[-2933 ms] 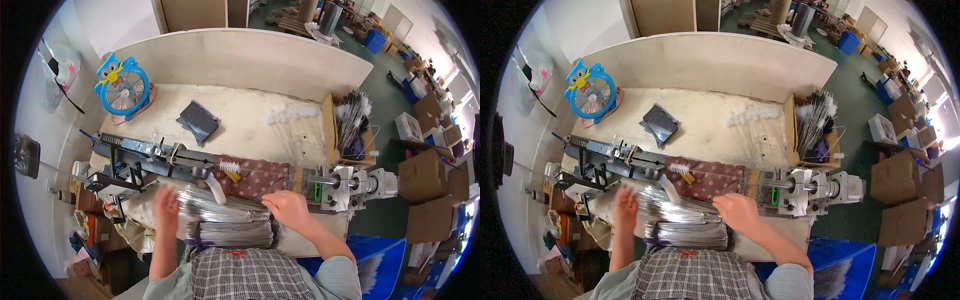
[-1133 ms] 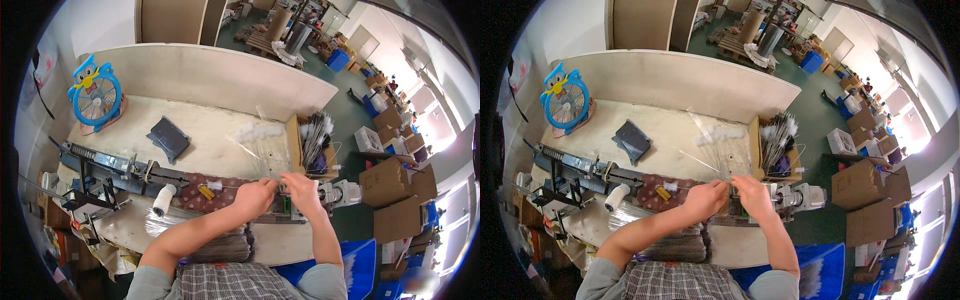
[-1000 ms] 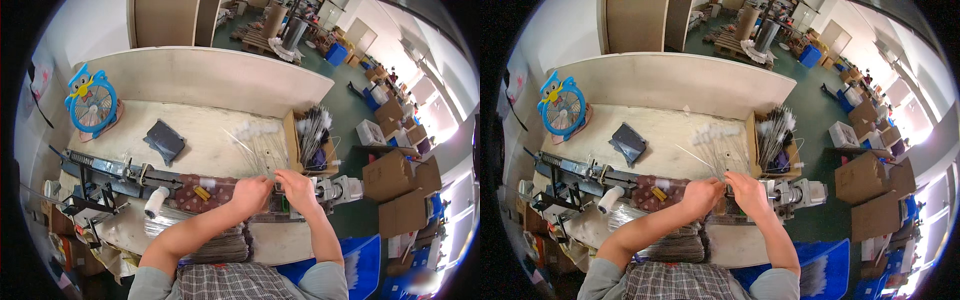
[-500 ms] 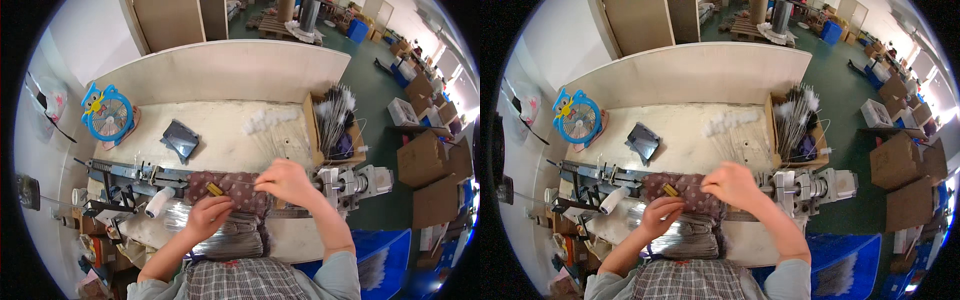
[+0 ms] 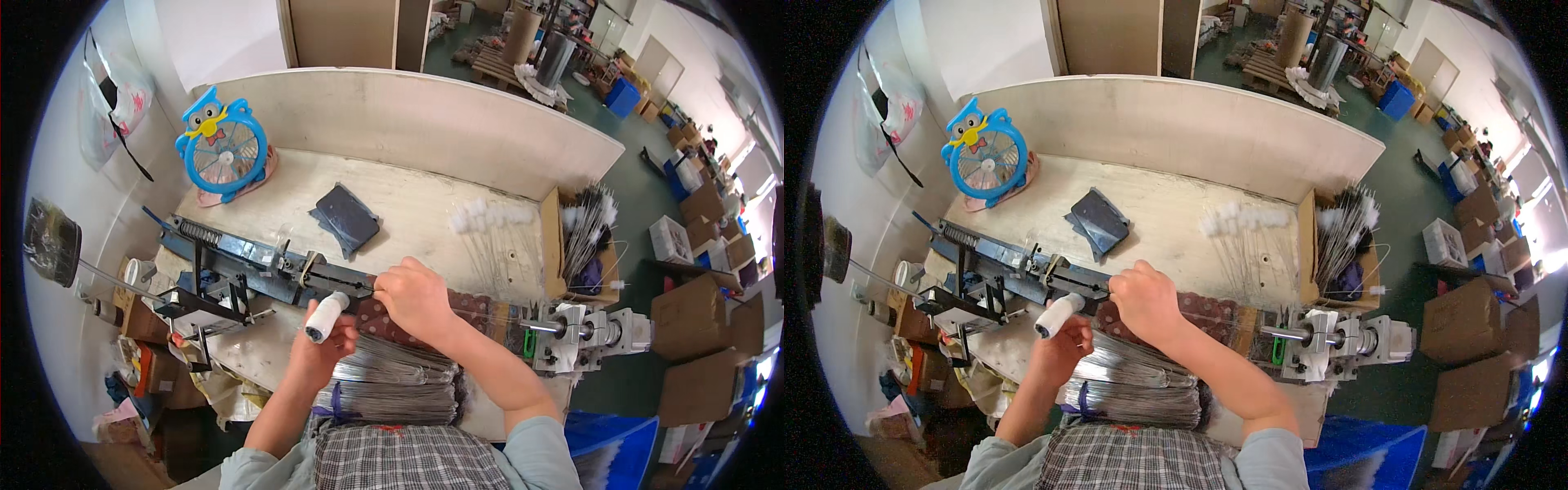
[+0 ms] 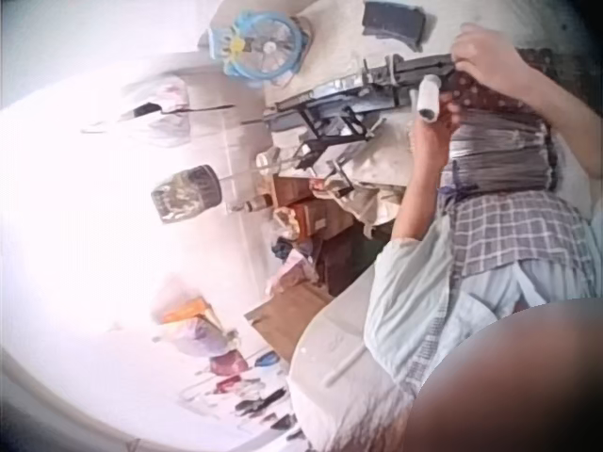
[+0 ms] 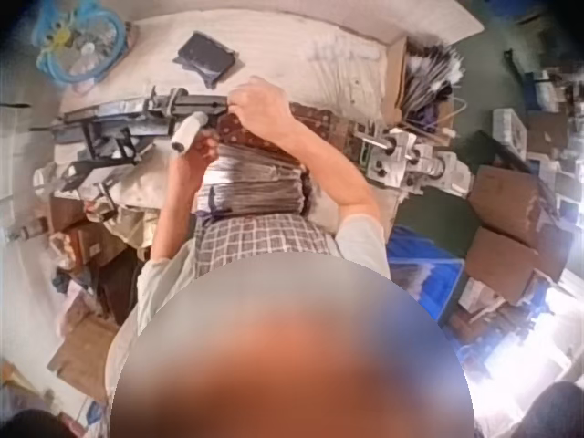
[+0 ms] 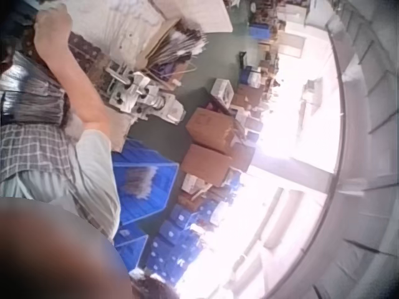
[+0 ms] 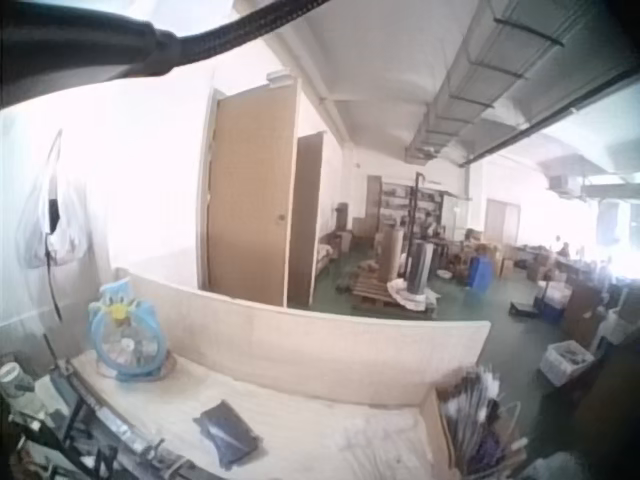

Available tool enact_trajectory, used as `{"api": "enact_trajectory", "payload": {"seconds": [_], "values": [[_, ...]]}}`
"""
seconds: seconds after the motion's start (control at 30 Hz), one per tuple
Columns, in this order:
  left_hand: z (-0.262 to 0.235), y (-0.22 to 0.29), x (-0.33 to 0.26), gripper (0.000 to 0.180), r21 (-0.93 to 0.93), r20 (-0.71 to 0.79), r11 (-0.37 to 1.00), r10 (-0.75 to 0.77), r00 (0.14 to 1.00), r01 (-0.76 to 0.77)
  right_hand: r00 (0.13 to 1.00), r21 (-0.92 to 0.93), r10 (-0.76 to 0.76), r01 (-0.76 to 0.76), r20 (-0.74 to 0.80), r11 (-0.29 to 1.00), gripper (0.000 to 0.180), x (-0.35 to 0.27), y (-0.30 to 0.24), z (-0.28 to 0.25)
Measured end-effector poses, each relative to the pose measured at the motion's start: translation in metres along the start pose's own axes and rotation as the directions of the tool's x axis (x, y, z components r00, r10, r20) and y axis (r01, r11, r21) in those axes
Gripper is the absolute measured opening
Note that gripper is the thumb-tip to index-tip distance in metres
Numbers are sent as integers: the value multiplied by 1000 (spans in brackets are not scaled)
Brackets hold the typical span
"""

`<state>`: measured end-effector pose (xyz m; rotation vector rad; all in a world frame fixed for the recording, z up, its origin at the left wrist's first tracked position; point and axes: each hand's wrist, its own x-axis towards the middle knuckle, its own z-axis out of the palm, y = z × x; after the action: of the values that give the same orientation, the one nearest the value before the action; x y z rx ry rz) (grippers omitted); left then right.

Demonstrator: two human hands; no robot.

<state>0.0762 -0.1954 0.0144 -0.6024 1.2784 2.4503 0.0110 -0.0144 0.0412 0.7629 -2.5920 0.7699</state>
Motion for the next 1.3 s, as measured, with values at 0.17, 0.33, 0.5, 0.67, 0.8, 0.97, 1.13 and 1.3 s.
{"api": "enact_trajectory", "payload": {"seconds": [0.17, 0.33, 0.5, 0.67, 0.8, 0.97, 1.13, 1.3], "values": [[18, -14, 15, 40, 786, 164, 582, 132, 978, -210, 991, -52, 42, -36, 124, 998, 7, 5, -4, -5], [11, -13, 31, 48, 914, 134, 351, 210, 968, -203, 993, -62, 5, 2, 116, 998, 6, 2, 2, -11], [5, -46, 35, 39, 683, 182, 662, 255, 950, -309, 981, -14, -34, 32, -190, 999, 7, -21, 1, -42], [31, -60, 29, 17, -107, 148, 988, 128, 981, -113, 999, 47, 13, -11, -52, 999, 10, -73, 8, -42], [24, -48, 35, 12, 702, 208, 645, 223, 953, -304, 1000, 69, 3, -1, -23, 998, 17, -76, 11, -4], [12, -31, 36, 16, 818, 226, 464, 284, 932, -340, 988, -25, 63, -60, 138, 998, 23, -70, 32, 34], [-55, -14, 24, 28, 277, -112, 935, 259, 959, -220, 989, 17, 6, -9, 148, 1000, 16, -75, 29, 0], [-143, 3, 14, 33, -142, -343, 977, 100, 934, -156, 977, 75, 80, -96, 199, 993, 16, -72, 22, -10]]}}
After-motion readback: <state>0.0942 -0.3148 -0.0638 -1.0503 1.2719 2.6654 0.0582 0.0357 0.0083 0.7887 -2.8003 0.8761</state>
